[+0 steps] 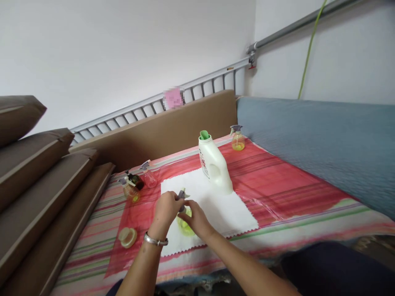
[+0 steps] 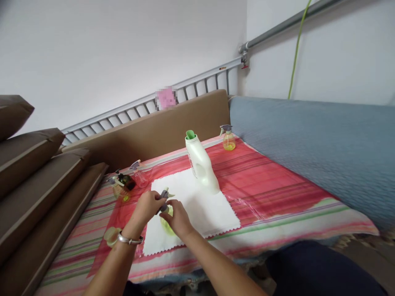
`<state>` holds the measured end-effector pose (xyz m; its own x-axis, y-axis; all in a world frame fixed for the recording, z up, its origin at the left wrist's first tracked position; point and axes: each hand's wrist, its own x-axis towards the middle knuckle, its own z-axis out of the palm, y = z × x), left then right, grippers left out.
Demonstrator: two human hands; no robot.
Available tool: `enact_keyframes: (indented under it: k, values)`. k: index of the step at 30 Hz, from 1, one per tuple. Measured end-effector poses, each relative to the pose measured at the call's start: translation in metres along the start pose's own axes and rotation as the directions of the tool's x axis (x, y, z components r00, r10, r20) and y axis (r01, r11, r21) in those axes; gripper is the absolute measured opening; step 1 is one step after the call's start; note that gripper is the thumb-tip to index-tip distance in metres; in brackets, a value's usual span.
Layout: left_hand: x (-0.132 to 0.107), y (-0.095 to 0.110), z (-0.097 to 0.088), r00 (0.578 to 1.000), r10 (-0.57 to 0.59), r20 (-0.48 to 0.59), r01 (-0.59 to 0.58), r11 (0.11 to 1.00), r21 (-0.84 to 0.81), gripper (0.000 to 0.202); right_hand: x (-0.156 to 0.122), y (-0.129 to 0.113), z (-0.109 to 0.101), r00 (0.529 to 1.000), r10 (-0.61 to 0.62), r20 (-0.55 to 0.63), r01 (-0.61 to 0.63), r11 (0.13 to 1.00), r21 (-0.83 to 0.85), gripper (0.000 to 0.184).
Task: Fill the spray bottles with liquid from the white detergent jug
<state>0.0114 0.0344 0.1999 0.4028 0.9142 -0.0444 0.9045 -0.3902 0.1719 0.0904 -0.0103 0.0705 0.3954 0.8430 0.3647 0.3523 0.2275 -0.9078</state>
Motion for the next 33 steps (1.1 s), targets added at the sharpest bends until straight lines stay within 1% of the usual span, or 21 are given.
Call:
enact_keyframes:
  k: [2,5,7,10,14,17,20,22,24,28,31,33]
  values:
    - [0.001,-0.001,0.000,1.000,0.003,-0.002,-0.003,1.000,0.000,0.022,-0.001,-0.001,0.001,1.000,-0.016,0.016,0.016,1.000,-0.005,0.028]
    - [0.000,-0.001,0.001,1.000,0.005,-0.009,-0.005,1.000,0.003,0.024,-0.001,-0.003,0.001,1.000,0.010,-0.012,-0.010,0.999,-0.050,0.022]
    - [0.000,-0.001,0.001,1.000,0.008,-0.011,-0.008,1.000,-0.001,0.024,-0.001,-0.004,0.002,1.000,0.010,-0.022,-0.012,0.997,-0.071,0.024]
    - [-0.002,-0.002,0.002,1.000,0.010,-0.008,-0.010,1.000,-0.010,0.021,-0.001,-0.008,0.002,1.000,-0.025,0.013,0.026,0.997,-0.078,0.027]
    - [-0.002,-0.003,0.002,1.000,0.009,-0.010,-0.009,1.000,-0.011,0.023,-0.002,-0.010,0.003,1.000,0.009,-0.012,-0.011,0.991,-0.137,0.018]
    - [-0.002,-0.004,0.002,1.000,0.009,-0.008,-0.009,1.000,-0.014,0.022,-0.003,-0.010,0.004,1.000,-0.002,-0.005,0.001,0.988,-0.154,0.023]
    - [-0.002,-0.005,0.003,1.000,0.012,-0.011,-0.012,1.000,-0.016,0.022,-0.005,-0.010,0.004,1.000,-0.016,0.017,0.019,0.987,-0.158,0.021]
    - [-0.002,-0.005,0.003,1.000,0.008,-0.015,-0.009,1.000,-0.015,0.022,-0.005,-0.009,0.004,1.000,0.000,-0.001,0.000,0.984,-0.178,0.018]
    - [-0.002,-0.005,0.003,1.000,0.004,-0.015,-0.004,1.000,-0.015,0.022,-0.004,-0.008,0.004,1.000,0.006,-0.008,-0.007,0.982,-0.186,0.021]
    - [-0.003,-0.005,0.003,1.000,0.005,-0.007,-0.005,1.000,-0.024,0.020,-0.005,-0.007,0.004,0.999,-0.021,0.029,0.025,0.987,-0.157,0.020]
    - [-0.003,-0.005,0.004,1.000,-0.003,-0.009,0.002,1.000,-0.024,0.020,-0.005,-0.006,0.005,1.000,0.010,-0.004,-0.010,0.984,-0.176,0.020]
    - [-0.003,-0.005,0.004,1.000,-0.005,-0.010,0.005,1.000,-0.026,0.020,-0.005,-0.006,0.005,1.000,0.021,-0.016,-0.023,0.983,-0.184,0.024]
